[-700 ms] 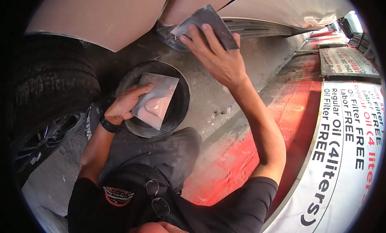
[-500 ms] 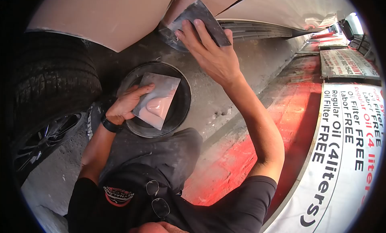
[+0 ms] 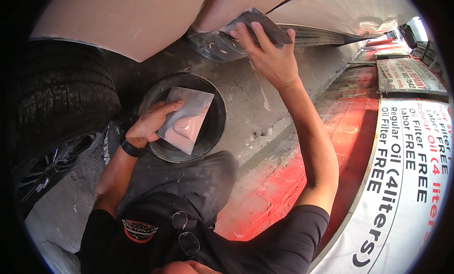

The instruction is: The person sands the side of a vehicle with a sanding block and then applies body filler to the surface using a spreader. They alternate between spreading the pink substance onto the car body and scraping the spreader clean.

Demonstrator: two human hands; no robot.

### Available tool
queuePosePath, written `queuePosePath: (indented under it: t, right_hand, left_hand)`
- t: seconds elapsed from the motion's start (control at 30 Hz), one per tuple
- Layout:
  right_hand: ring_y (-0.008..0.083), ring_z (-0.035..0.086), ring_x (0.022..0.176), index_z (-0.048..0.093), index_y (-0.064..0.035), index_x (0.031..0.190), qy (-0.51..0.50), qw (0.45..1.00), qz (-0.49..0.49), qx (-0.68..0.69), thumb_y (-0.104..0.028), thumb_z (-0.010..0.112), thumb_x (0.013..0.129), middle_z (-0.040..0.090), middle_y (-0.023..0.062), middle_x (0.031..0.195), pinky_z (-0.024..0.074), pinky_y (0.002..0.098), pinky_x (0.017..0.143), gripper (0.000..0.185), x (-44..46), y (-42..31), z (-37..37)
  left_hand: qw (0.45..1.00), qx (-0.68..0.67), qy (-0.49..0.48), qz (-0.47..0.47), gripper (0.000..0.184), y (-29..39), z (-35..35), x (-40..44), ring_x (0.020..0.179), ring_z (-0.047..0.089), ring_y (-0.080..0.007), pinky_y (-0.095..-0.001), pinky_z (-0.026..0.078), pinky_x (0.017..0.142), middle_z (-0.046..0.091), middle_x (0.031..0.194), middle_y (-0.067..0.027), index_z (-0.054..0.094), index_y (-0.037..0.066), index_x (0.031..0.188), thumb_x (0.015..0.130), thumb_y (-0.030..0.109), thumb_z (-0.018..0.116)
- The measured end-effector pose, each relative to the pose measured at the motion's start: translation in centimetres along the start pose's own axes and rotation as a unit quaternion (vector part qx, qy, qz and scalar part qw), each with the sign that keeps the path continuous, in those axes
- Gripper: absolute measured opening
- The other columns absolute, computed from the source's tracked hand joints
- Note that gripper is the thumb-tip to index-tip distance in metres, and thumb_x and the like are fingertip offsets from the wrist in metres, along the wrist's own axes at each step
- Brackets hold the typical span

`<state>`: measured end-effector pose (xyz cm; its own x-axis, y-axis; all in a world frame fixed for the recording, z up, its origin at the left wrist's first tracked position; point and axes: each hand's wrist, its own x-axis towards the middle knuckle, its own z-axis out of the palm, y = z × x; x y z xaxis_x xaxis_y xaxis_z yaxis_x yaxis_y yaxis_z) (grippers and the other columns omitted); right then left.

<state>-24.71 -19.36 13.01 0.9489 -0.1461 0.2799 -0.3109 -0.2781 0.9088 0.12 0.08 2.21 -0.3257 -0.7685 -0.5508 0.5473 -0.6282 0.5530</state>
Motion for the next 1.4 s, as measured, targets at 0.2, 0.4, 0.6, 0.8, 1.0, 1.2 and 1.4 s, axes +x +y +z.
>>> queuePosePath:
  t: [0.2, 0.4, 0.6, 0.8, 1.0, 1.2, 1.4]
  right_hand:
    - [0.0288, 0.039, 0.139, 0.053, -0.0348, 0.144, -0.069, 0.993, 0.045, 0.083, -0.021, 0.056, 0.088, 0.046, 0.001, 0.149, 0.036, 0.0633, 0.098, 0.058, -2.9, 0.2, -4.3]
    - [0.0413, 0.04, 0.138, 0.058, -0.0297, 0.139, -0.144, 0.93, 0.084, 0.327, -0.018, 0.054, 0.089, 0.047, 0.0105, 0.147, 0.0431, 0.0571, 0.101, 0.051, -5.5, -1.1, -11.8]
    - [0.0409, 0.044, 0.138, 0.061, -0.031, 0.136, -0.147, 0.919, 0.027, 0.365, -0.015, 0.062, 0.087, 0.048, 0.01, 0.149, 0.0526, 0.0466, 0.089, 0.052, -4.7, -0.8, -14.3]
    - [0.0362, 0.046, 0.137, 0.056, -0.0295, 0.141, -0.132, 0.828, -0.056, 0.542, -0.012, 0.058, 0.088, 0.052, 0.0071, 0.145, 0.0573, 0.0374, 0.065, 0.055, -4.0, -1.8, -16.4]
    - [0.0364, 0.045, 0.137, 0.052, -0.0295, 0.145, -0.14, 0.805, -0.084, 0.57, -0.015, 0.059, 0.088, 0.05, 0.0076, 0.146, 0.0568, 0.0387, 0.066, 0.059, -2.5, -3.2, -17.5]
    - [0.0376, 0.042, 0.14, 0.056, -0.0259, 0.141, -0.248, 0.758, -0.079, 0.598, -0.008, 0.061, 0.082, 0.048, 0.0091, 0.148, 0.055, 0.0445, 0.085, 0.061, -1.7, -3.5, -17.8]
    - [0.0322, 0.042, 0.139, 0.059, -0.028, 0.137, -0.189, 0.92, -0.071, 0.334, -0.022, 0.059, 0.086, 0.049, 0.006, 0.143, 0.052, 0.0522, 0.088, 0.051, -1.4, 2.0, -15.1]
  left_hand:
    - [0.996, -0.04, -0.08, 0.013, 0.042, -1.1, -1.7, 1.7, 0.094, 0.069, -0.0173, -0.0334, 0.059, 0.08, 0.068, 0.111, -0.0093, 0.06, -0.001, 0.124, 0.099, 0.032, 0.062]
    - [0.987, -0.117, -0.11, 0.0, 0.04, -1.0, -2.4, 2.1, 0.098, 0.07, -0.0185, -0.0338, 0.058, 0.086, 0.068, 0.117, -0.0093, 0.061, 0.0, 0.126, 0.101, 0.031, 0.059]
    - [0.986, -0.108, -0.127, -0.015, 0.042, -0.6, -2.1, 2.1, 0.102, 0.069, -0.0182, -0.0337, 0.056, 0.091, 0.069, 0.119, -0.0102, 0.06, -0.001, 0.128, 0.102, 0.033, 0.057]
    - [0.98, -0.088, -0.176, -0.041, 0.04, 0.1, -2.3, 1.0, 0.101, 0.07, -0.0172, -0.0319, 0.057, 0.09, 0.07, 0.117, -0.0099, 0.059, -0.002, 0.128, 0.104, 0.029, 0.053]
    - [0.989, 0.046, -0.137, -0.035, 0.039, 0.8, -1.4, -0.4, 0.089, 0.07, -0.0144, -0.0296, 0.058, 0.076, 0.071, 0.11, -0.0082, 0.063, -0.002, 0.121, 0.102, 0.031, 0.058]
    - [0.987, 0.065, -0.142, 0.043, 0.041, -0.2, -2.7, 0.5, 0.093, 0.07, -0.0158, -0.0299, 0.057, 0.079, 0.07, 0.111, -0.0095, 0.063, -0.003, 0.121, 0.101, 0.033, 0.058]
    - [0.996, -0.025, -0.078, 0.033, 0.038, -0.4, -2.1, 0.8, 0.088, 0.07, -0.0147, -0.0294, 0.058, 0.075, 0.07, 0.107, -0.0084, 0.064, -0.003, 0.119, 0.101, 0.031, 0.059]
